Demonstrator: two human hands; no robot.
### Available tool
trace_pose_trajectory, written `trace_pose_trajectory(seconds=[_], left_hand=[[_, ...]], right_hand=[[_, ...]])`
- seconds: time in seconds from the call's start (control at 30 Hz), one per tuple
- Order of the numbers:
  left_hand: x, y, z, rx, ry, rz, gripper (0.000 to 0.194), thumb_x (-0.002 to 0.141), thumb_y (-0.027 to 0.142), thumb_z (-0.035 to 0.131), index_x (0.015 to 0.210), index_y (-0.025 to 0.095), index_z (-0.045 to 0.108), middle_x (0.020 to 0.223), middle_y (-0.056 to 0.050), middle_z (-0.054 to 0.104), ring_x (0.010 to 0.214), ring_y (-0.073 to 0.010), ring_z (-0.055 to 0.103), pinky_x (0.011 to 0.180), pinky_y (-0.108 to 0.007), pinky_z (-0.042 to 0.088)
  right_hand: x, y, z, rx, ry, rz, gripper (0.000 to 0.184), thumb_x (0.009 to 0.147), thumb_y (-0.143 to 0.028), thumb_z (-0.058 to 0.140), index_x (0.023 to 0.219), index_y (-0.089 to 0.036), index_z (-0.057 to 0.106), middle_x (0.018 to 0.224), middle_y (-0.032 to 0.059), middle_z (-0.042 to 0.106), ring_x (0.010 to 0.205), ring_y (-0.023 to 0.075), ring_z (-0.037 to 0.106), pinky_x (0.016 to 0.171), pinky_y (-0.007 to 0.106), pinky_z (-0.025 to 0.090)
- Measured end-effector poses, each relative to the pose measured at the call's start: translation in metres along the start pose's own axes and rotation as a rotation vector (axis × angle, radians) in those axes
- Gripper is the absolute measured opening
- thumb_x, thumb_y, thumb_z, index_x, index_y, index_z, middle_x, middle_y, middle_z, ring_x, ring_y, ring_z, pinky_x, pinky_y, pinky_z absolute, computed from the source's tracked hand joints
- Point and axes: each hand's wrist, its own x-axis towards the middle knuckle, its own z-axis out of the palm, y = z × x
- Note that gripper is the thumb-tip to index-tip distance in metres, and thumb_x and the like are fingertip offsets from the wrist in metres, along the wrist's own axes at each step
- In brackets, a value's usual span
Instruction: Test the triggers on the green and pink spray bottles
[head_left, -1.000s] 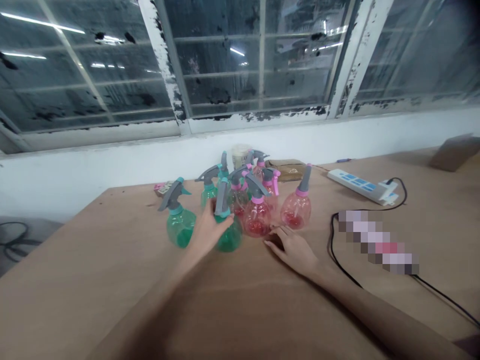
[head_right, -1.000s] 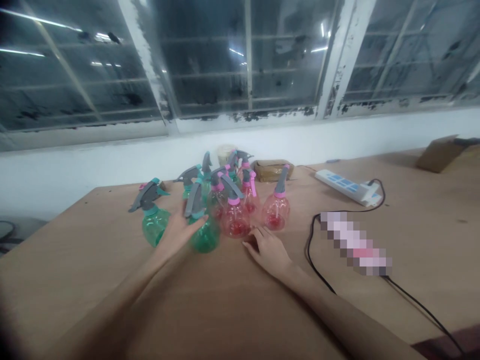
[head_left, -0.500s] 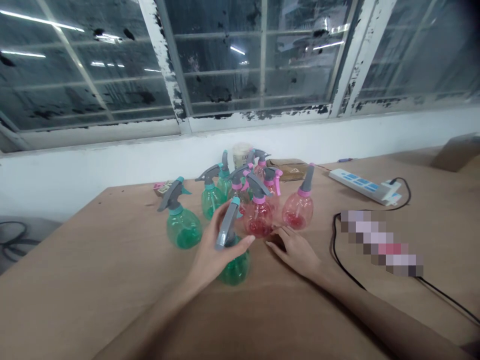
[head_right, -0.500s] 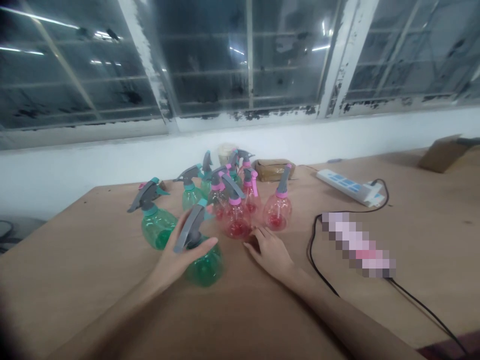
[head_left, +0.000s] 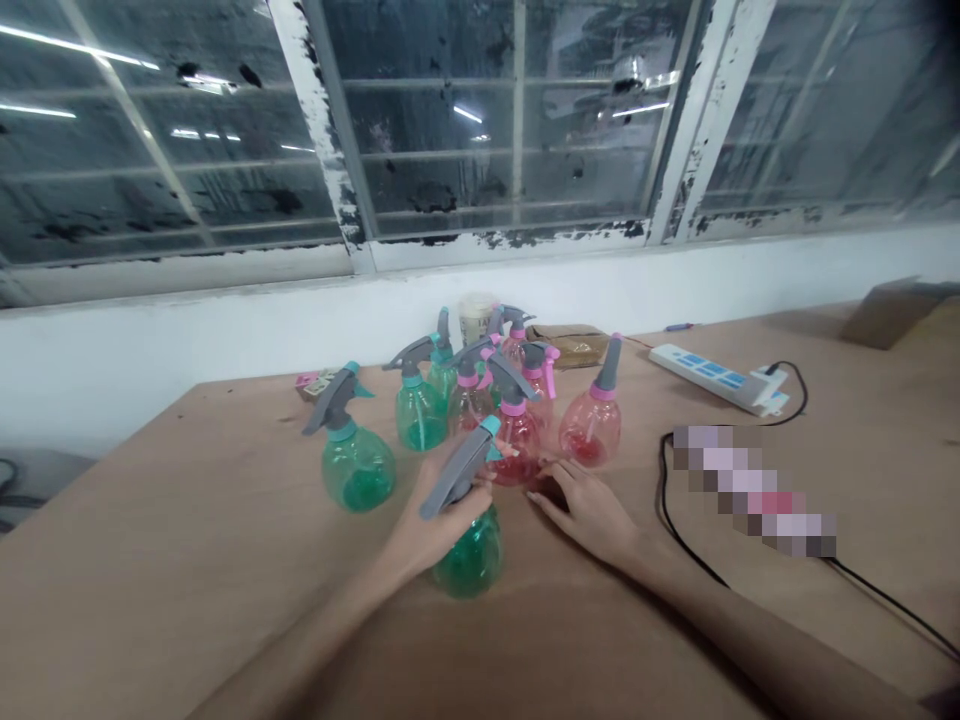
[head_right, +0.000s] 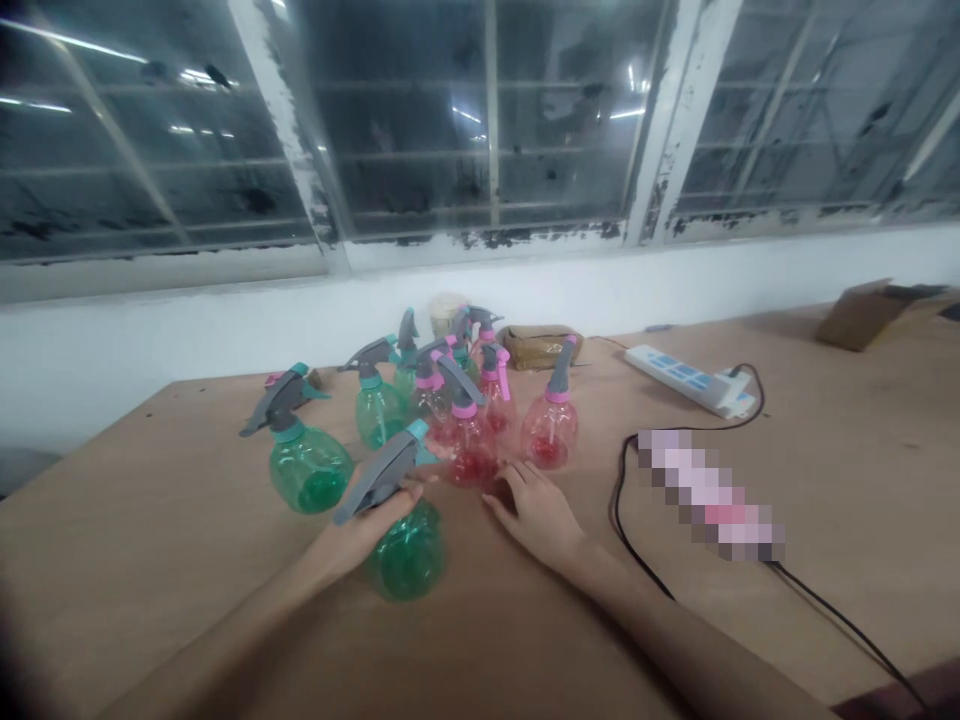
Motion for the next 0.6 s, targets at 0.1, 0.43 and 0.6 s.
trace_pose_trajectory(seconds=[0.1, 0.43, 0.6], left_hand=[[0.0001, 0.0005, -0.001, -0.006, -0.012, 0.01, 0.024, 0.072, 0.023, 0.054, 0.094, 0.021, 0.062, 0.085, -0.003, 0.068, 0.08, -0.0199, 0.065, 0.074, -0.032, 0.051], [0.0007, -0.0037, -0.0004, 0.022, 0.024, 0.07, 0.016, 0.078, 0.032, 0.055, 0.087, 0.02, 0.061, 0.075, -0.001, 0.064, 0.068, -0.0173, 0.058, 0.066, -0.03, 0.048], [0.0041, -0.0038, -0.0014, -0.029, -0.061, 0.113, 0.02, 0.081, 0.037, 0.056, 0.093, 0.021, 0.06, 0.075, -0.001, 0.062, 0.068, -0.0167, 0.057, 0.068, -0.031, 0.048]], right_hand=[[0.0004, 0.0018, -0.0002, 0.008, -0.012, -0.001, 0.018, 0.088, -0.033, 0.048, 0.094, -0.018, 0.055, 0.096, 0.0077, 0.062, 0.09, 0.0221, 0.059, 0.08, 0.037, 0.047], [0.0002, 0.0023, 0.0012, 0.011, -0.01, -0.005, 0.018, 0.088, -0.033, 0.048, 0.093, -0.017, 0.055, 0.095, 0.008, 0.062, 0.089, 0.0215, 0.058, 0.08, 0.037, 0.047], [0.0009, 0.003, 0.0009, 0.005, -0.005, -0.008, 0.018, 0.088, -0.033, 0.048, 0.094, -0.017, 0.055, 0.096, 0.0091, 0.062, 0.089, 0.022, 0.059, 0.08, 0.037, 0.048]])
